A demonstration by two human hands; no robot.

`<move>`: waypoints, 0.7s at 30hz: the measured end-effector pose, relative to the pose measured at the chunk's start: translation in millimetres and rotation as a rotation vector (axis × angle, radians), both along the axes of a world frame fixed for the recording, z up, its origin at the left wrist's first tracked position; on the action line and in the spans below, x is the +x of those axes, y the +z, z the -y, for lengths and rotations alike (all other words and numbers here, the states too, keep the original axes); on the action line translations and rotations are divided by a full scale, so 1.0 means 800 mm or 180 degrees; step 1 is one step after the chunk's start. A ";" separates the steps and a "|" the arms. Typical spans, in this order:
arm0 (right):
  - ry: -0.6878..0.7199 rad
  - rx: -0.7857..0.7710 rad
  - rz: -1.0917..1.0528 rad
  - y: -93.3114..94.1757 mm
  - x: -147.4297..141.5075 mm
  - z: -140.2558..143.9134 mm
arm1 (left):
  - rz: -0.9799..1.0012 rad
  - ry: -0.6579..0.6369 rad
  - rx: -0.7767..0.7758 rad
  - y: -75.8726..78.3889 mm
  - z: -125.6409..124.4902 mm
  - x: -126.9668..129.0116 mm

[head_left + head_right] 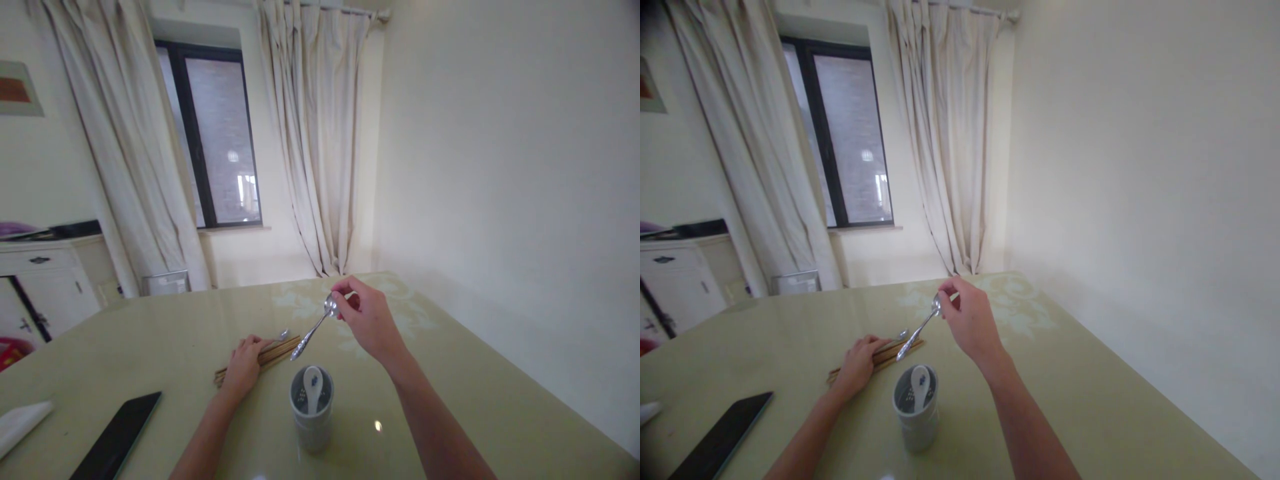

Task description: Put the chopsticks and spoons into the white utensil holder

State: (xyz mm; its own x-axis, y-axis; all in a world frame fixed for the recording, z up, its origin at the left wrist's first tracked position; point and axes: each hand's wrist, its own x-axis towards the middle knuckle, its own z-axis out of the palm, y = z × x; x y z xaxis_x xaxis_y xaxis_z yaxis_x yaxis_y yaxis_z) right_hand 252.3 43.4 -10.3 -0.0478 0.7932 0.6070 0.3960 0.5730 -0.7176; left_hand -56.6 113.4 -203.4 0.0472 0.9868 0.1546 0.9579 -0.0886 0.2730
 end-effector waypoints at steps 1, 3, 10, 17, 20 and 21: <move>0.0020 -0.0003 0.0027 -0.001 -0.003 0.000 | -0.0052 0.0030 -0.0022 0.000 0.000 0.000; 0.0047 -0.0022 0.0082 -0.003 -0.007 0.000 | -0.0080 0.0004 -0.0051 0.003 0.001 -0.002; 0.0044 -0.0093 0.0142 -0.008 -0.012 -0.001 | 0.0259 -0.0109 0.0153 0.012 0.003 -0.006; 0.0069 -0.0227 0.0197 -0.016 -0.016 -0.008 | 0.0628 -0.0277 0.0027 0.024 0.002 -0.001; 0.0157 -0.0333 0.0176 -0.029 -0.024 -0.015 | 0.1156 -0.0393 0.0326 0.061 0.011 0.014; 0.0221 -0.0385 0.0144 -0.034 -0.029 -0.017 | 0.1468 -0.0485 0.0440 0.078 0.017 0.023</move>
State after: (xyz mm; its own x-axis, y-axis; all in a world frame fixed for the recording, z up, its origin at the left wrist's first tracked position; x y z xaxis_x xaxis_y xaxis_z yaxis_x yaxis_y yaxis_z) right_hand 229.4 57.1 -37.8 -0.1301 0.8543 0.5032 0.3918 0.5105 -0.7654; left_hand -38.4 99.5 -140.7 0.0850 0.9429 0.3220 0.7137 -0.2831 0.6407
